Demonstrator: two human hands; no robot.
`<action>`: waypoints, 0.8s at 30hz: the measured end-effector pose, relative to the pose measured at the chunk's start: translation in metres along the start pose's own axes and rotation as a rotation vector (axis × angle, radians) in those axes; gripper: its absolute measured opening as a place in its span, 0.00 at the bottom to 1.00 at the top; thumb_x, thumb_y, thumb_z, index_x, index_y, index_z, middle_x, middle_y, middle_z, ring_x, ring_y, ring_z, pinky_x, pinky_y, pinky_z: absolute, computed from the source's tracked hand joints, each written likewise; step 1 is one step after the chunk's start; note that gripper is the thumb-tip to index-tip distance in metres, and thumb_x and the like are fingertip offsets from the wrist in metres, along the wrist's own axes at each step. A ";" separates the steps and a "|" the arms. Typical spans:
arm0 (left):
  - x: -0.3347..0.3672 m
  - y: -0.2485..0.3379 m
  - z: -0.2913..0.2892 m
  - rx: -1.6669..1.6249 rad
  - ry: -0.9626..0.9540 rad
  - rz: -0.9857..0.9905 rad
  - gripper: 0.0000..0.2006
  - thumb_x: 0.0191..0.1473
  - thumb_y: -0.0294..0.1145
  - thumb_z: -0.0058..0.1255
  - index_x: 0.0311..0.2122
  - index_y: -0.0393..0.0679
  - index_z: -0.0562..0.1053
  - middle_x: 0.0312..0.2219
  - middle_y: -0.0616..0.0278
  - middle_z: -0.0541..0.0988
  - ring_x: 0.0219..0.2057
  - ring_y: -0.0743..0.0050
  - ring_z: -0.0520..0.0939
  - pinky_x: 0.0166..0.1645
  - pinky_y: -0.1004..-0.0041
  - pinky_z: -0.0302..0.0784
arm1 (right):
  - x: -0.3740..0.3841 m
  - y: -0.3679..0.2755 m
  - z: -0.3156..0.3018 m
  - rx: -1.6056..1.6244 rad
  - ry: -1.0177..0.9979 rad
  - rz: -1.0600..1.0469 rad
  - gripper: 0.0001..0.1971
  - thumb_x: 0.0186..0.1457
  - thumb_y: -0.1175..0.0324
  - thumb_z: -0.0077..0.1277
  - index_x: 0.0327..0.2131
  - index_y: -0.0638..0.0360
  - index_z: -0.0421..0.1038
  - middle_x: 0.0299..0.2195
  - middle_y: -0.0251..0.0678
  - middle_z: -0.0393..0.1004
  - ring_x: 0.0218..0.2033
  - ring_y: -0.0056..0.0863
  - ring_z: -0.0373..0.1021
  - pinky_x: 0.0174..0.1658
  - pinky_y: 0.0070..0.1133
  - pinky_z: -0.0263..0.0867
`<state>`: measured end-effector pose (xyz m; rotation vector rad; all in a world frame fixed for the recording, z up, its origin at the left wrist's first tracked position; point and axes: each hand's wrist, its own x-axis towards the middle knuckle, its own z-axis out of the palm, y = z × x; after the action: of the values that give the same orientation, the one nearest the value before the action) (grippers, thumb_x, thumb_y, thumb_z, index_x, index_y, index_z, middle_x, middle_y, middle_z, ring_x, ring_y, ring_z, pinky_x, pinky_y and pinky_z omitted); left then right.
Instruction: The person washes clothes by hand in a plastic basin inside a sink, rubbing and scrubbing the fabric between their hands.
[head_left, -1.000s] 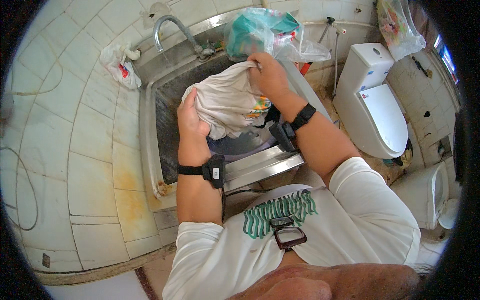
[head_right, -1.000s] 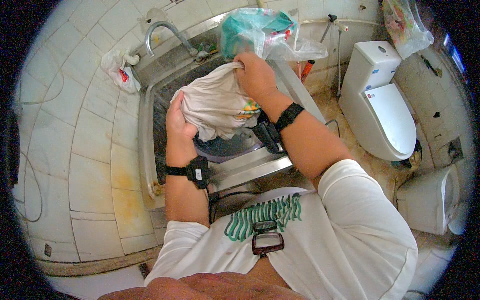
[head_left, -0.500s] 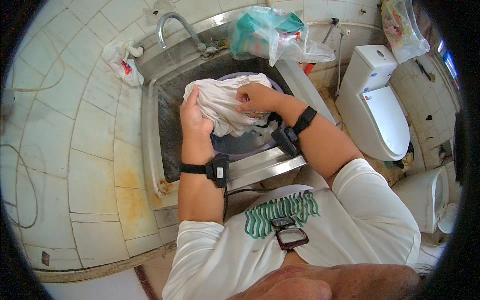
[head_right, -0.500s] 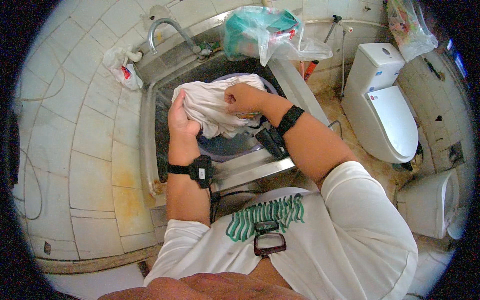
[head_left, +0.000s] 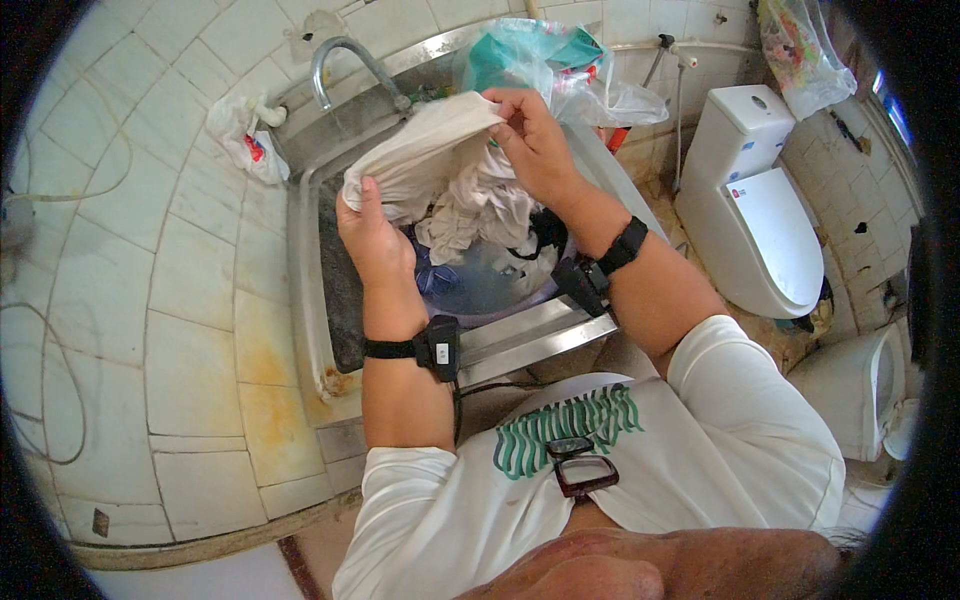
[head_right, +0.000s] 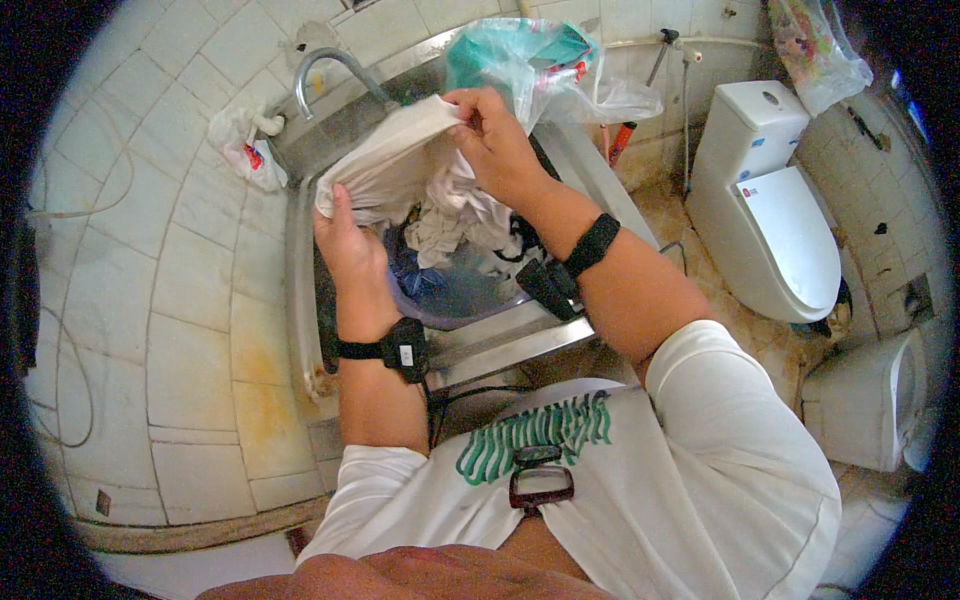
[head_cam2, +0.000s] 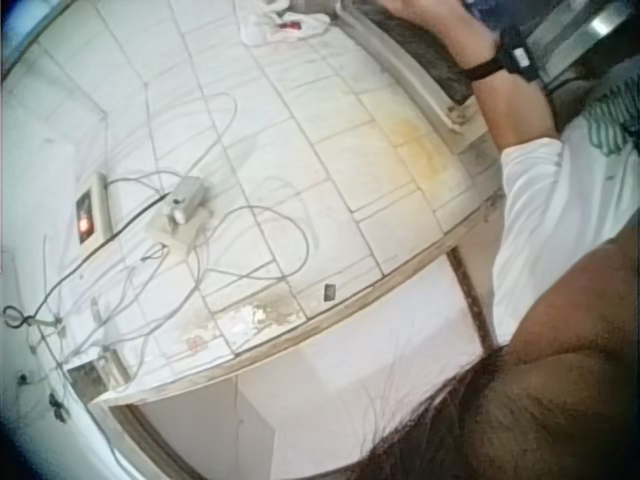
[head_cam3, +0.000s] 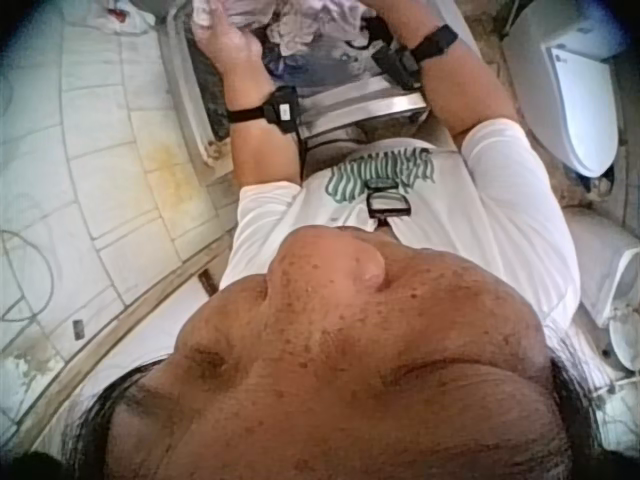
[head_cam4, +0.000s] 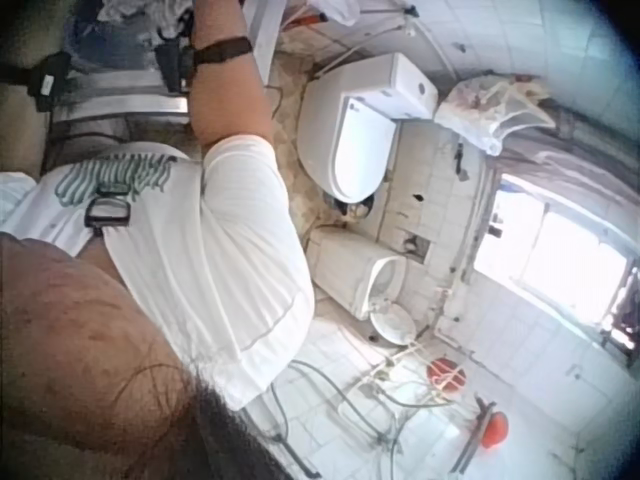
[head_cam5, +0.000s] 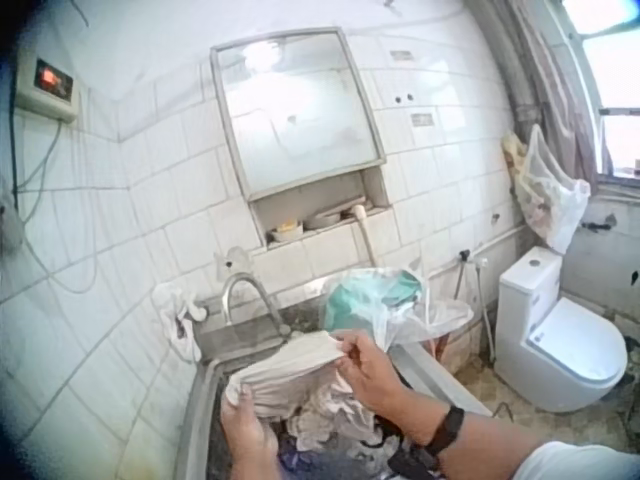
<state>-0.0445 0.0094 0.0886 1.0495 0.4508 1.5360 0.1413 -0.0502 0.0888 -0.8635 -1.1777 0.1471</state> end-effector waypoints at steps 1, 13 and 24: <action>0.000 0.000 0.001 -0.006 0.019 -0.020 0.10 0.54 0.29 0.49 0.40 0.37 0.69 0.35 0.60 0.75 0.37 0.71 0.75 0.46 0.70 0.68 | 0.001 -0.003 -0.001 -0.043 -0.010 -0.072 0.08 0.51 0.74 0.48 0.34 0.62 0.61 0.22 0.40 0.63 0.26 0.28 0.62 0.34 0.25 0.62; 0.009 -0.017 -0.033 0.518 0.079 -0.399 0.14 0.44 0.28 0.50 0.38 0.33 0.69 0.32 0.53 0.75 0.31 0.65 0.77 0.35 0.69 0.72 | -0.023 -0.014 -0.010 -0.734 -0.884 0.185 0.12 0.41 0.66 0.49 0.32 0.56 0.70 0.27 0.42 0.73 0.29 0.41 0.70 0.33 0.30 0.64; -0.002 -0.050 -0.049 1.229 -0.702 -0.628 0.11 0.40 0.25 0.51 0.34 0.46 0.75 0.27 0.57 0.77 0.35 0.68 0.75 0.37 0.71 0.70 | -0.051 0.023 0.002 -0.658 -1.550 0.884 0.12 0.46 0.70 0.53 0.38 0.55 0.72 0.25 0.33 0.73 0.18 0.24 0.68 0.20 0.23 0.64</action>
<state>-0.0557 0.0335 0.0238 1.9974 1.1236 0.1435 0.1260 -0.0602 0.0358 -1.9520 -2.2061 1.4070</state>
